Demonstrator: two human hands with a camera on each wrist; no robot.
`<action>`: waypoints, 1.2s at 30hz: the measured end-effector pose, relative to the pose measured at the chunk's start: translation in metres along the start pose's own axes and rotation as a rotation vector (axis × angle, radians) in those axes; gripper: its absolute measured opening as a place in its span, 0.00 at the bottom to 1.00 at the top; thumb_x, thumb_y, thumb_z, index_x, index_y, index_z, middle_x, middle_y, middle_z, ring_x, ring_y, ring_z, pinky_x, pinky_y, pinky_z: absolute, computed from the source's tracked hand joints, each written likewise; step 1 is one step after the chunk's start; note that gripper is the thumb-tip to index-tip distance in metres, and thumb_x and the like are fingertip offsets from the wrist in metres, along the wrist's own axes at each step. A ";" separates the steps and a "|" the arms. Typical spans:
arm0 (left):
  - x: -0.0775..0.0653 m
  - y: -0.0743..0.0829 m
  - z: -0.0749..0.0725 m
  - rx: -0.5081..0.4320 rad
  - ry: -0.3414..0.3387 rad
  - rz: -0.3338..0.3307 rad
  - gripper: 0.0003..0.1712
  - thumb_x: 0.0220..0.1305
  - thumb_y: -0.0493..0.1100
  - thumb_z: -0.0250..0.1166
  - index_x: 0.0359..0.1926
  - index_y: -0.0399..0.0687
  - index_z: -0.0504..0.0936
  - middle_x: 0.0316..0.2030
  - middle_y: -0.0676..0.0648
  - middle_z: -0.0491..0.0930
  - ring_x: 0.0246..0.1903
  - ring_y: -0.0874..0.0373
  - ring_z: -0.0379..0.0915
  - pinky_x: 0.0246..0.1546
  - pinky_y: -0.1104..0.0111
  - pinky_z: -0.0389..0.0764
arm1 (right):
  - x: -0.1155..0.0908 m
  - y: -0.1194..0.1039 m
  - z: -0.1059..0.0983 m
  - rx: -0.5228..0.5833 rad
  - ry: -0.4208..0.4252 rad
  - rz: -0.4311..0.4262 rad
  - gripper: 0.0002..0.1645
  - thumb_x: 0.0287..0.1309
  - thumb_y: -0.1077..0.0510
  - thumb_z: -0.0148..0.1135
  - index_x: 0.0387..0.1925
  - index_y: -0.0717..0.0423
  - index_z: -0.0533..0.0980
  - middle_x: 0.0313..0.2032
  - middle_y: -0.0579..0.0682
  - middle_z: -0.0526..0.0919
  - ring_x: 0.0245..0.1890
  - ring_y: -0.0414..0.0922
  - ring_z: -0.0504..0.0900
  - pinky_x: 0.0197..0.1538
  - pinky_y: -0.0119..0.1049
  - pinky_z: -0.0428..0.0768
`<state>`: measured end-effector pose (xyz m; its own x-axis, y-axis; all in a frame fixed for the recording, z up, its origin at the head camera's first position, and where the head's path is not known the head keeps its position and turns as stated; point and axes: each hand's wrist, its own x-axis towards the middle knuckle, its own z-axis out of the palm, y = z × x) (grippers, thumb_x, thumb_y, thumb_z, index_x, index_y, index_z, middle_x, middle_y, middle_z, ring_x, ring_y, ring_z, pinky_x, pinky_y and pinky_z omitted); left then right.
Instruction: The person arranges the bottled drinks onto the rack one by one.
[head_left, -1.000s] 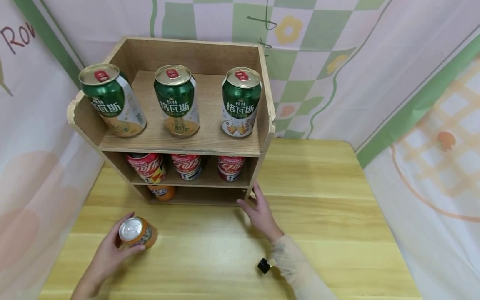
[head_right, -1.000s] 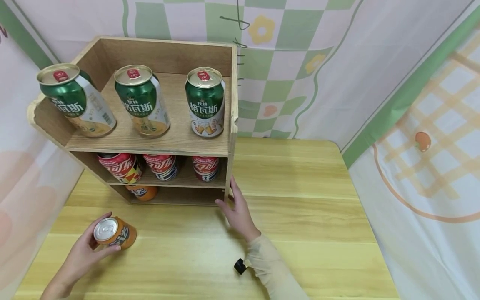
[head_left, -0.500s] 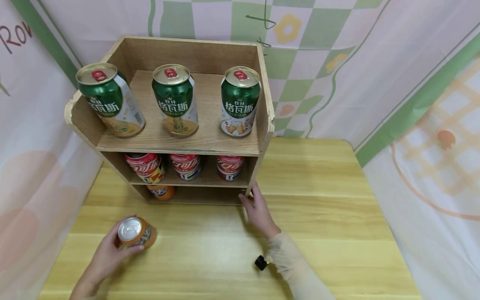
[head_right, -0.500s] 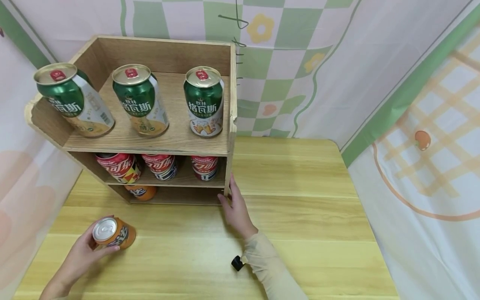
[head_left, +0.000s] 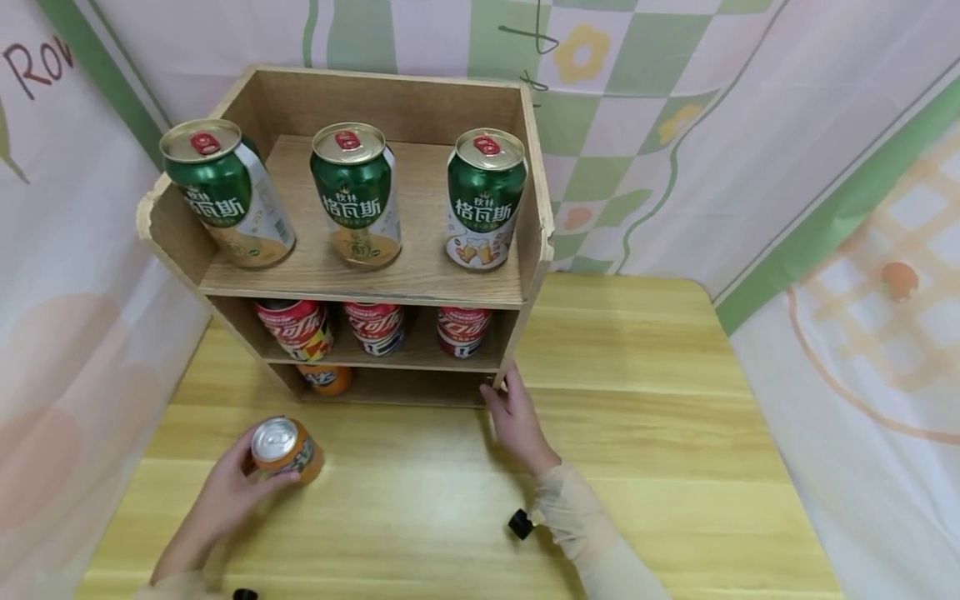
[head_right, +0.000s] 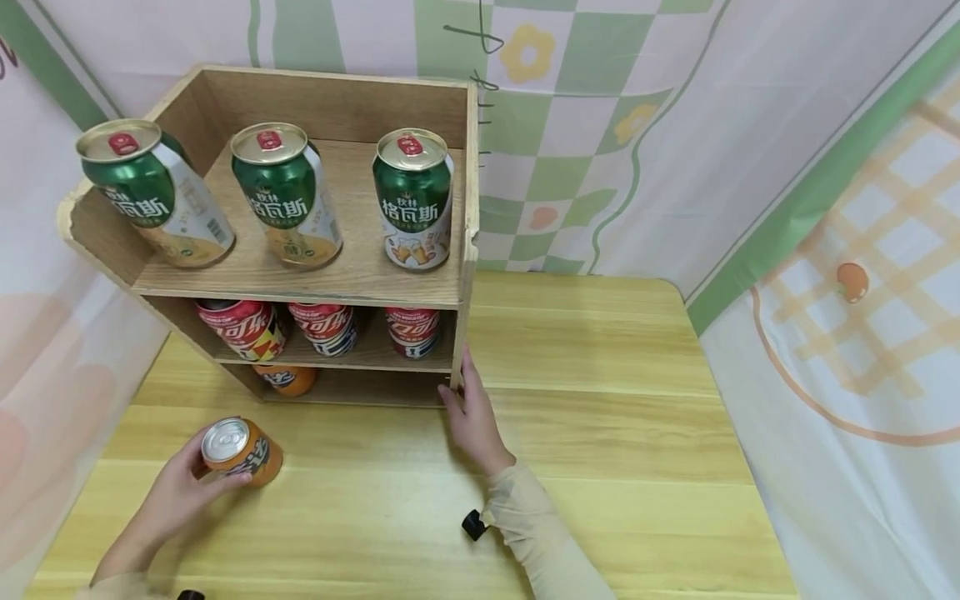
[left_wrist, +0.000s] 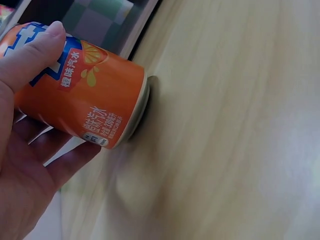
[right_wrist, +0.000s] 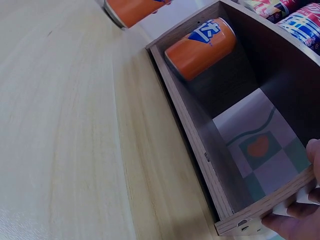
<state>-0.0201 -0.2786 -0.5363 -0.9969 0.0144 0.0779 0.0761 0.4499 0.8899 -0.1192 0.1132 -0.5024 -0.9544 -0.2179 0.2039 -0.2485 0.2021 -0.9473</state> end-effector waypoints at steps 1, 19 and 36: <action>0.002 0.002 0.001 0.007 -0.004 -0.005 0.47 0.47 0.31 0.79 0.67 0.27 0.67 0.56 0.27 0.77 0.49 0.82 0.69 0.50 0.89 0.71 | 0.000 -0.001 0.000 -0.001 -0.001 0.001 0.40 0.69 0.75 0.52 0.77 0.62 0.52 0.70 0.72 0.63 0.67 0.69 0.68 0.62 0.57 0.76; 0.034 0.023 0.025 0.001 -0.061 -0.006 0.45 0.54 0.34 0.77 0.67 0.25 0.63 0.59 0.27 0.75 0.56 0.38 0.76 0.54 0.80 0.74 | 0.005 0.040 0.002 0.045 0.033 0.009 0.42 0.70 0.72 0.52 0.79 0.49 0.53 0.73 0.64 0.62 0.69 0.64 0.68 0.64 0.55 0.75; 0.059 0.041 0.060 -0.085 -0.158 0.032 0.49 0.59 0.35 0.74 0.73 0.26 0.55 0.65 0.25 0.67 0.65 0.28 0.65 0.67 0.43 0.66 | 0.004 0.026 0.004 0.023 0.032 0.036 0.41 0.69 0.76 0.50 0.78 0.56 0.53 0.72 0.68 0.63 0.67 0.65 0.70 0.65 0.56 0.75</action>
<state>-0.0773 -0.2062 -0.5223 -0.9845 0.1704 0.0408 0.1023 0.3701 0.9234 -0.1283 0.1137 -0.5272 -0.9675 -0.1800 0.1774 -0.2107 0.1870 -0.9595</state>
